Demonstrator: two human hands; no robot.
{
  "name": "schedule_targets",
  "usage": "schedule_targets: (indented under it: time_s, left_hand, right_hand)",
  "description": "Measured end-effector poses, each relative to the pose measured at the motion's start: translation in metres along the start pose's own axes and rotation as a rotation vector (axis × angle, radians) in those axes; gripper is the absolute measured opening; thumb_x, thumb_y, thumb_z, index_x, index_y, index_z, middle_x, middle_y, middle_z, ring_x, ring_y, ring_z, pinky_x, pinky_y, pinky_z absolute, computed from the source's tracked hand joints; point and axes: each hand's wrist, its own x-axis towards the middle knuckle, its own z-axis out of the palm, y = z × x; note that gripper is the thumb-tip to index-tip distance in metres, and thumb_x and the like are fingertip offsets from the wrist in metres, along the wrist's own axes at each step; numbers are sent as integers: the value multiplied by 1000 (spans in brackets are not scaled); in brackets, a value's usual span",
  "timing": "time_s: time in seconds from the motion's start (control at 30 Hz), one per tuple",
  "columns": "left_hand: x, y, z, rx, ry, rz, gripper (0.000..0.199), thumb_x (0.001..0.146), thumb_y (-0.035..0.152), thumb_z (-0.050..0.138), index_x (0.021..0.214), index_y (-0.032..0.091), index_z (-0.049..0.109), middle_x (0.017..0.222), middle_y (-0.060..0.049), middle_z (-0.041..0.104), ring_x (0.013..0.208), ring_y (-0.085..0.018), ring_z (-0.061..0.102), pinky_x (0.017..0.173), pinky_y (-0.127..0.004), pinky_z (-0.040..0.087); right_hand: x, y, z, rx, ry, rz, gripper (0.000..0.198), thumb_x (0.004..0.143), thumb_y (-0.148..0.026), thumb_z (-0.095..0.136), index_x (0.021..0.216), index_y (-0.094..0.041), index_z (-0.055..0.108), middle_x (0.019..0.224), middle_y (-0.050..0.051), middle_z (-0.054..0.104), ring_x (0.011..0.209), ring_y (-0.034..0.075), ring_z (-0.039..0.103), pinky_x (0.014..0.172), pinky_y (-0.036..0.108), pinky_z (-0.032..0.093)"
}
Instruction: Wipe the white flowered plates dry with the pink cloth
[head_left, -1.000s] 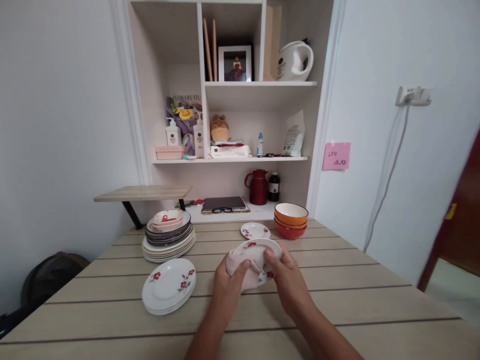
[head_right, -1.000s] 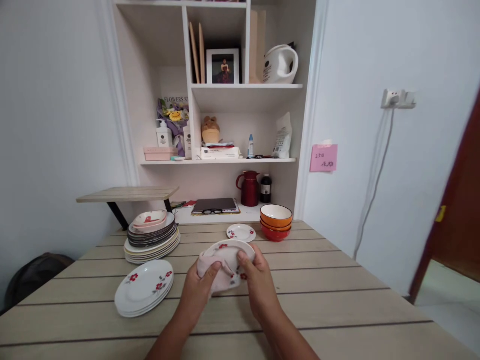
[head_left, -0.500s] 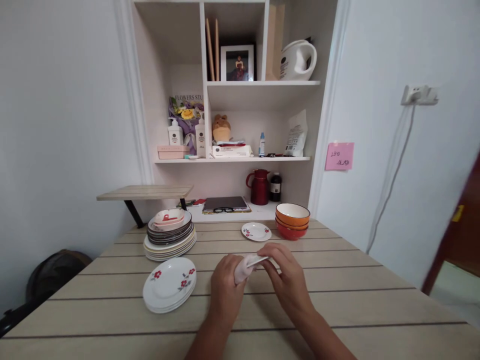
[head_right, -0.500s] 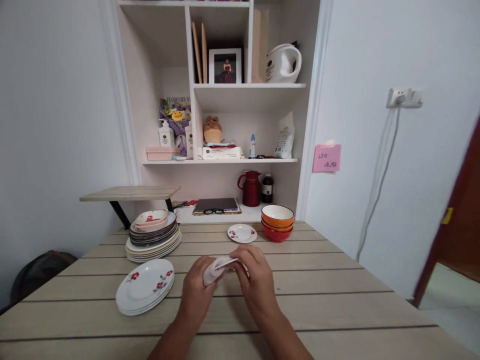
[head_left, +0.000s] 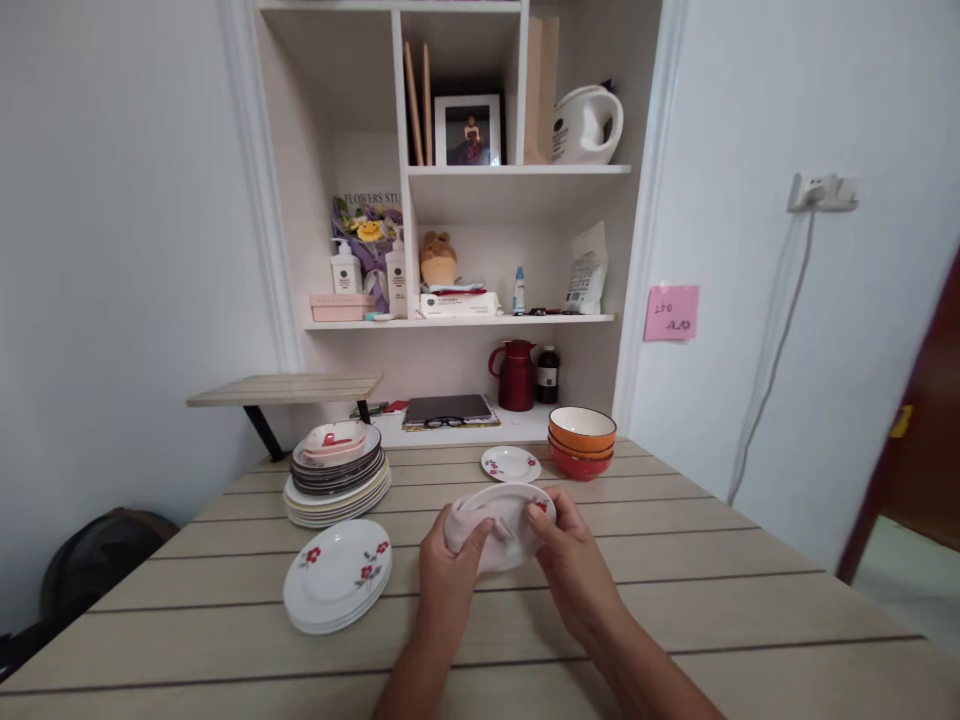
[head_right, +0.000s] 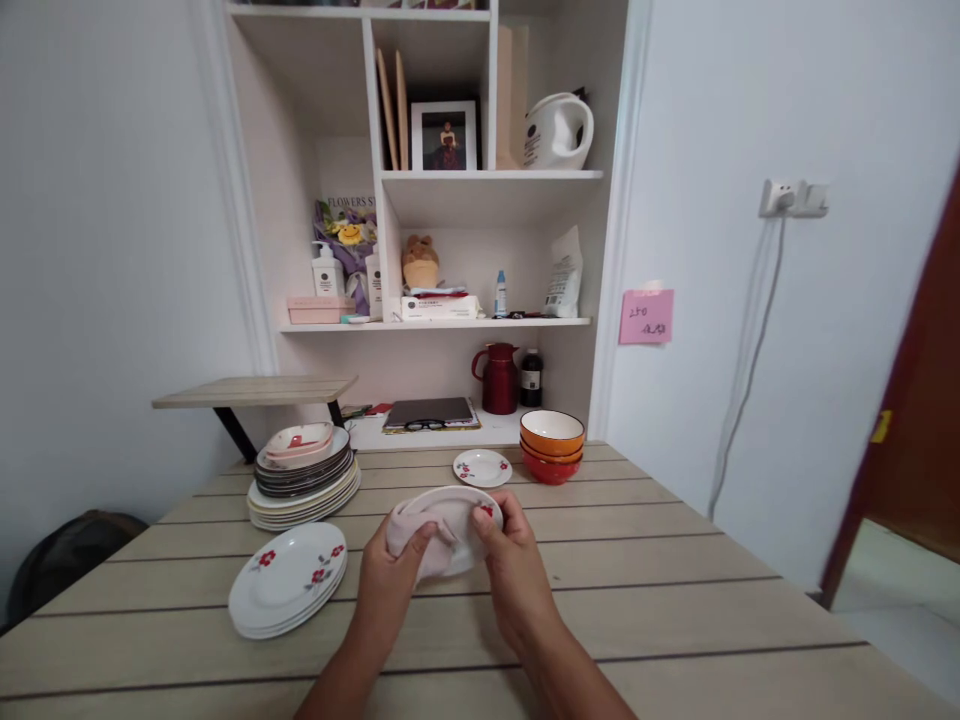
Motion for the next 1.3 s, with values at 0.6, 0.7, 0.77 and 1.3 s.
schedule_targets:
  time_s: [0.6,0.7,0.77,1.3]
  left_hand:
    - [-6,-5,-3,254,-90,252,21,76,32,71,93,20,69,87,-4,73,80,-20,66,75,-30,51]
    - [-3,-4,-3,182,-82,153,22,75,35,71,90,19,69,82,-4,73,76,-20,66,71,-27,51]
    - [-2,-3,-2,127,-68,89,21,74,35,70,86,18,69,78,-3,72,72,-19,65,67,-26,51]
    - [-5,-11,1,218,-44,255,9,78,25,68,85,19,68,84,-4,70,81,-21,65,74,-29,50]
  right_hand:
    - [-3,-14,-8,-577,-93,-384,9,88,-31,56,88,-23,60,85,2,60,79,20,55,69,29,43]
    - [-2,-8,-8,-430,-56,-245,15,86,-37,60,86,-22,59,78,-1,56,70,16,49,61,26,40]
    - [-1,-3,-8,-326,-20,-171,19,83,-41,62,84,-22,59,72,-3,54,64,14,45,57,24,37]
    - [1,0,-8,-499,19,-297,31,83,-34,61,112,-23,55,106,7,63,88,23,60,75,35,50]
